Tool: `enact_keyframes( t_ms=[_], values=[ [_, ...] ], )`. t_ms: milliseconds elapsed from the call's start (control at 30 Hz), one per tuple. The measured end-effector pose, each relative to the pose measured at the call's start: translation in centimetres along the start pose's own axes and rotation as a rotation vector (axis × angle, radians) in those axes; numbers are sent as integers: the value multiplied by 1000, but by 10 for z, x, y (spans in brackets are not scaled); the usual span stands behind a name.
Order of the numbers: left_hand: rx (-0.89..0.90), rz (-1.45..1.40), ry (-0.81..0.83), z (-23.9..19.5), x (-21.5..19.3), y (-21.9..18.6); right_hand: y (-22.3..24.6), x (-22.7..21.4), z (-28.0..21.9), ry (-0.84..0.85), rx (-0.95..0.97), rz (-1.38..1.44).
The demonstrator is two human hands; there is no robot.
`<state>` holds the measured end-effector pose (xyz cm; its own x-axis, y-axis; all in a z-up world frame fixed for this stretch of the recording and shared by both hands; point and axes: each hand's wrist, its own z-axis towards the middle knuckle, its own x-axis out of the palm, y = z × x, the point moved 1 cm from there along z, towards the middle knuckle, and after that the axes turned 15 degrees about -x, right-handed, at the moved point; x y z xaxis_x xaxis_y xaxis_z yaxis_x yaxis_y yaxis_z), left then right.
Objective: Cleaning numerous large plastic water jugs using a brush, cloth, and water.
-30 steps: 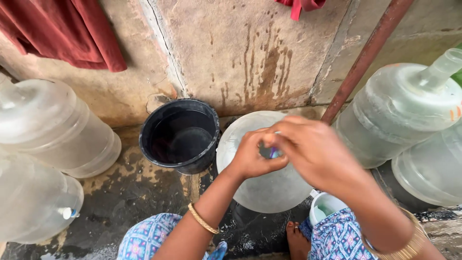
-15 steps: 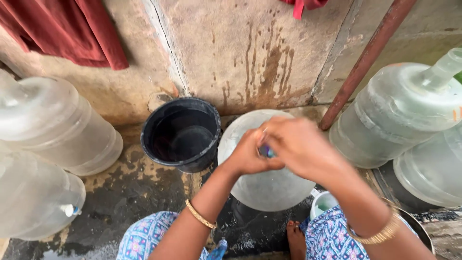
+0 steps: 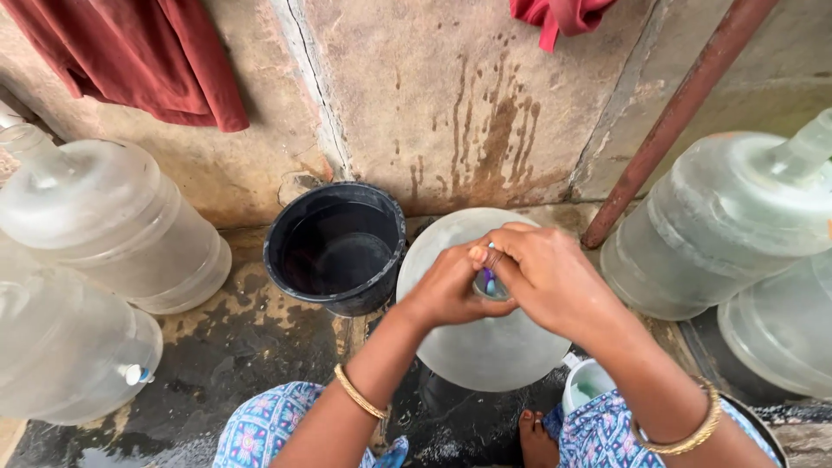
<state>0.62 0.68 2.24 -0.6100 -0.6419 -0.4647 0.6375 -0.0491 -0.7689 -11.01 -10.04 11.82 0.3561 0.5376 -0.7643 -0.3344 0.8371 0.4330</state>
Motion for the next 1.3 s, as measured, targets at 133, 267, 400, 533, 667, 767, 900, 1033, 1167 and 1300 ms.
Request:
enact_keyframes(
  t_ms=[133, 267, 400, 533, 667, 767, 900, 1033, 1167, 1300],
  values=[
    [38, -64, 22, -2, 1, -6, -9, 11, -1, 13, 28, -6],
    [-127, -103, -57, -13, 30, 13, -5, 12, -3, 0, 40, -81],
    [-186, -129, -135, -8, 29, 12, -14, 18, 3, -40, 16, -86],
    [-159, -126, -135, -8, 28, 19, 2, 9, 4, 6, 25, -91],
    [-137, -92, -118, -5, 19, -1, 38, -23, -7, -140, -88, -18],
    [-77, -104, -135, -2, 23, 5, 14, -11, -5, -97, -141, -159],
    [-208, -103, -97, -3, 19, 8, 9, -2, -1, -32, -72, -109],
    [-155, -170, -102, 0, 8, -8, 36, -20, -6, -85, -125, -65],
    [-141, -177, -46, -3, 18, 20, 8, 6, 0, -30, -170, -55],
    [-178, -158, -46, -8, 22, 23, 8, 10, 3, 48, -7, -73]
  ],
)
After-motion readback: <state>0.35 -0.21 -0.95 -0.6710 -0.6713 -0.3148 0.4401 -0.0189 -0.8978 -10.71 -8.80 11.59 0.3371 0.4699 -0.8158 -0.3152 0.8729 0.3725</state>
